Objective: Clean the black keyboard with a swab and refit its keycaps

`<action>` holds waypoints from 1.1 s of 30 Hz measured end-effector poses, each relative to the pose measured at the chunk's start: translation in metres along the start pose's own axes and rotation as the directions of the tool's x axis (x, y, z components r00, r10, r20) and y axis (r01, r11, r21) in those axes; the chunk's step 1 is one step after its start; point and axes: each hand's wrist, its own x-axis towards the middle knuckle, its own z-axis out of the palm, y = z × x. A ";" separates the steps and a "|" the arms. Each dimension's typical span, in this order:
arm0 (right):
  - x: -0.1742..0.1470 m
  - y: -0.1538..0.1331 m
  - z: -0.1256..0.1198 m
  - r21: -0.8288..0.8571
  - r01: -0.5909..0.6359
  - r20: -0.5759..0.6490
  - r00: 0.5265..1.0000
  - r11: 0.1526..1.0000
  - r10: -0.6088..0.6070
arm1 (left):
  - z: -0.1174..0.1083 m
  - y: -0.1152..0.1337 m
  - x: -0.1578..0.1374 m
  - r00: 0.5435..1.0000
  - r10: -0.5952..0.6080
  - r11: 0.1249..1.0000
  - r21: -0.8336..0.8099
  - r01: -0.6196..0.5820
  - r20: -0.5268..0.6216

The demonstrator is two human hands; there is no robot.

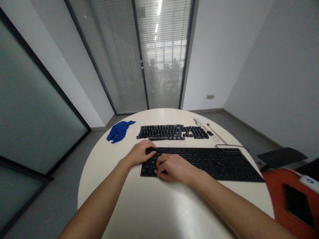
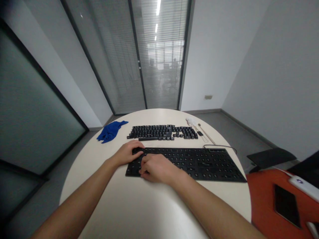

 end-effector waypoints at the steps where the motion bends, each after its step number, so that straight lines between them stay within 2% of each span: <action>1: 0.000 0.001 0.000 0.007 0.003 0.000 1.000 1.000 -0.003 | 0.000 0.001 0.000 1.000 0.001 1.000 0.002 -0.001 0.000; 5: -0.002 0.002 -0.001 0.045 0.030 -0.012 0.999 0.999 -0.030 | 0.000 0.003 0.001 0.999 -0.025 0.999 0.041 0.026 -0.032; 9: -0.004 0.003 -0.001 0.063 0.048 -0.036 0.998 0.997 -0.046 | 0.001 0.001 0.004 0.976 -0.117 0.985 0.102 0.137 -0.186; 11: -0.005 0.003 -0.001 0.073 0.051 -0.033 0.998 0.996 -0.049 | 0.002 -0.003 0.004 0.966 -0.116 0.983 0.113 0.144 -0.230; 16: -0.008 0.004 -0.002 0.100 0.057 -0.025 0.998 0.993 -0.054 | 0.005 -0.018 0.003 0.985 -0.048 0.989 0.132 0.070 -0.165; 22: -0.011 0.006 -0.006 0.170 0.040 -0.032 0.999 0.985 -0.035 | 0.007 -0.020 0.003 0.992 -0.066 0.987 0.139 0.081 -0.112; 27: -0.012 0.006 -0.008 0.184 0.039 -0.028 0.999 0.982 -0.034 | 0.003 -0.014 0.005 0.987 -0.114 0.978 0.161 0.132 -0.116; 33: -0.013 0.008 -0.006 0.189 0.035 -0.016 0.999 0.981 -0.032 | 0.001 -0.017 0.005 0.975 -0.137 0.962 0.213 0.173 -0.173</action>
